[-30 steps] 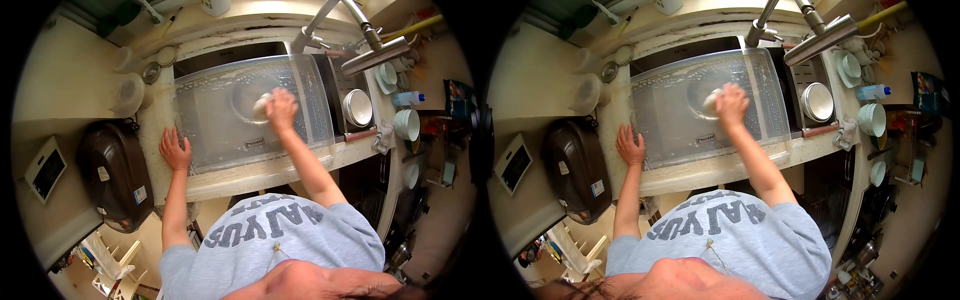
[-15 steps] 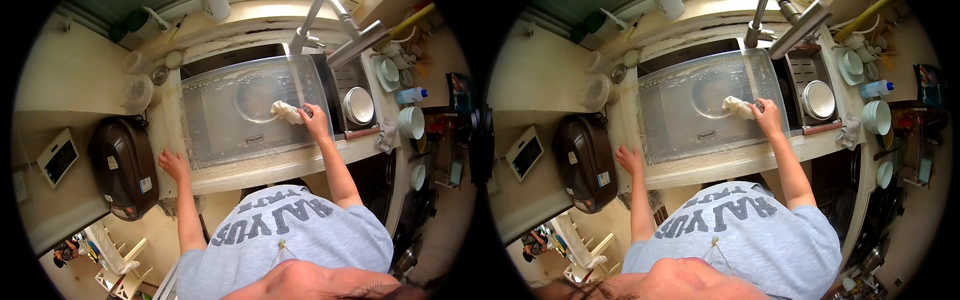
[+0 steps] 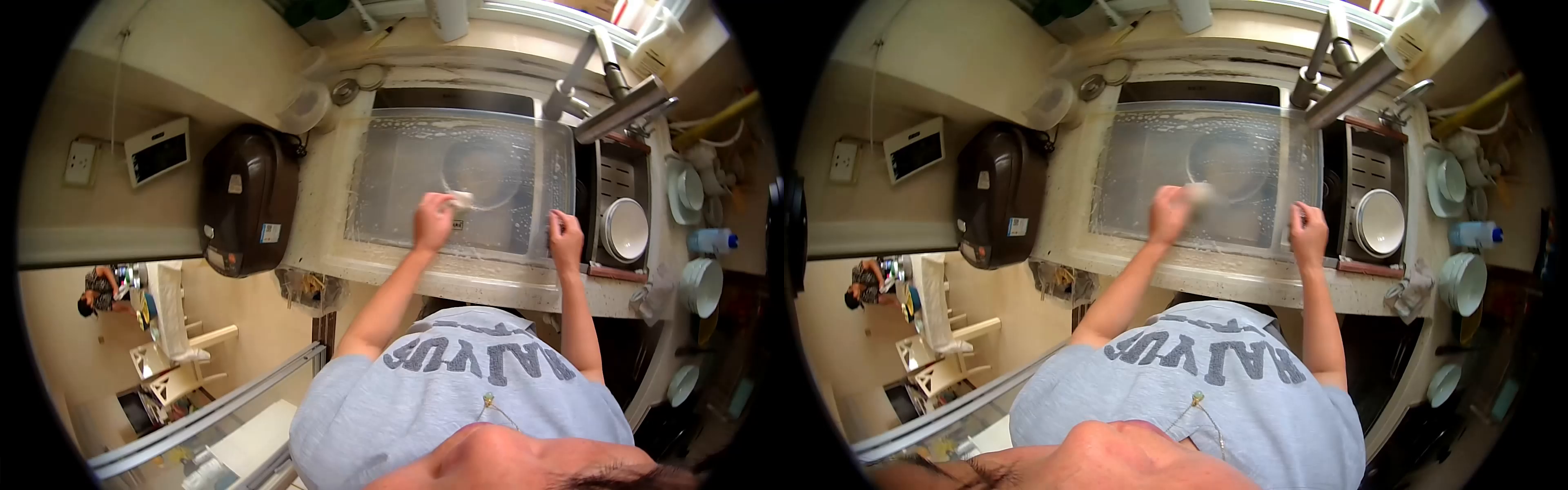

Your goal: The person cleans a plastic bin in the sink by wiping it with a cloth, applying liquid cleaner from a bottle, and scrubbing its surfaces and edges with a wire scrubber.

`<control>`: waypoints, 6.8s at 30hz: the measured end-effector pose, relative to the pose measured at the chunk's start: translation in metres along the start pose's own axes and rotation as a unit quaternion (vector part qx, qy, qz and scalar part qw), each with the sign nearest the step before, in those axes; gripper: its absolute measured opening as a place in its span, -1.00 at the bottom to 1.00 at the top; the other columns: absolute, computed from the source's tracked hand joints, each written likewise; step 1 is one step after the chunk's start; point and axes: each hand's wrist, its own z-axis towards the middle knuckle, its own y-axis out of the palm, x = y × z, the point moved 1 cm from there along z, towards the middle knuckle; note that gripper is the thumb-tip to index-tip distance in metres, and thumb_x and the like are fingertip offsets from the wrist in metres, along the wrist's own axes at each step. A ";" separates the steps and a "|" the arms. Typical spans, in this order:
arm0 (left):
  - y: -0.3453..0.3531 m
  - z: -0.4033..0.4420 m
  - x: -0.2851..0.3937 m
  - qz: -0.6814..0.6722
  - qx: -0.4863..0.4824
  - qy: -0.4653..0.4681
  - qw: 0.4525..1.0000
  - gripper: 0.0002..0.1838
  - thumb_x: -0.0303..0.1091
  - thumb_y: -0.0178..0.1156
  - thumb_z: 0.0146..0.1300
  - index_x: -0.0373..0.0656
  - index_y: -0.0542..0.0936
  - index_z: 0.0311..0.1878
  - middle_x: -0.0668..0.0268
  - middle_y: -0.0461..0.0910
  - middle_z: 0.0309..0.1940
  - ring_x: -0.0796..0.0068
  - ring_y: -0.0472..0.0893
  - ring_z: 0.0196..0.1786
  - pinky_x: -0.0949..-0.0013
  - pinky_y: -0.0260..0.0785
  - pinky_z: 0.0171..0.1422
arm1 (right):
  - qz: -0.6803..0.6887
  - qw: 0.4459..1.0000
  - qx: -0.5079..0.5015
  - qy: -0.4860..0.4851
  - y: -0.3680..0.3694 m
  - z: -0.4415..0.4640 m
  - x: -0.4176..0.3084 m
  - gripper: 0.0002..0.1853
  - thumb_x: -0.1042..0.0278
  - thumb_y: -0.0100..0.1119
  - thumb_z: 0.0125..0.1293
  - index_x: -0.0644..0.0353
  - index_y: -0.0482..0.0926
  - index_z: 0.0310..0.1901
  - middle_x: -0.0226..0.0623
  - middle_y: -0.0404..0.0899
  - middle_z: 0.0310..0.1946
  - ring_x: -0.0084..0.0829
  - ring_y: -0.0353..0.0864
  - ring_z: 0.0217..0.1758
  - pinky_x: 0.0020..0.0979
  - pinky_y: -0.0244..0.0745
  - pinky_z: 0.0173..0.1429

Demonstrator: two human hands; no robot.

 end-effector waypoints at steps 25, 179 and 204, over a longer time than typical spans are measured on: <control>0.069 0.135 -0.036 0.195 0.069 0.178 0.962 -0.85 -0.38 0.14 0.07 -0.21 0.58 -0.31 0.17 0.54 -0.19 0.10 0.46 -0.12 0.14 0.34 0.03 | -0.238 0.967 0.047 -0.075 -0.004 0.002 0.029 -0.46 0.59 0.14 0.04 0.11 0.41 0.14 -0.19 0.50 -0.06 -0.13 0.50 -0.04 -0.22 0.40 0.02; -0.351 0.053 0.131 -0.002 0.089 -0.173 0.981 -0.63 -0.51 0.03 0.20 -0.08 0.28 0.09 0.20 0.47 -0.01 0.50 0.46 0.01 0.47 0.26 0.04 | -0.116 0.946 -0.273 0.127 0.304 0.092 0.089 -0.64 0.21 -0.12 0.33 0.00 0.41 0.14 -0.08 0.50 0.01 -0.08 0.53 0.01 -0.17 0.44 0.05; -0.299 0.062 0.180 -0.298 0.008 -0.124 0.946 -0.27 -0.57 -0.08 0.21 0.01 -0.05 0.44 0.17 0.11 0.34 0.26 0.20 0.35 0.11 0.18 0.27 | 0.479 0.729 -0.163 -0.461 0.155 0.068 -0.440 -0.83 0.38 0.02 0.25 0.25 0.51 -0.44 -0.13 0.49 -0.32 -0.10 0.40 -0.21 -0.21 0.33 -0.10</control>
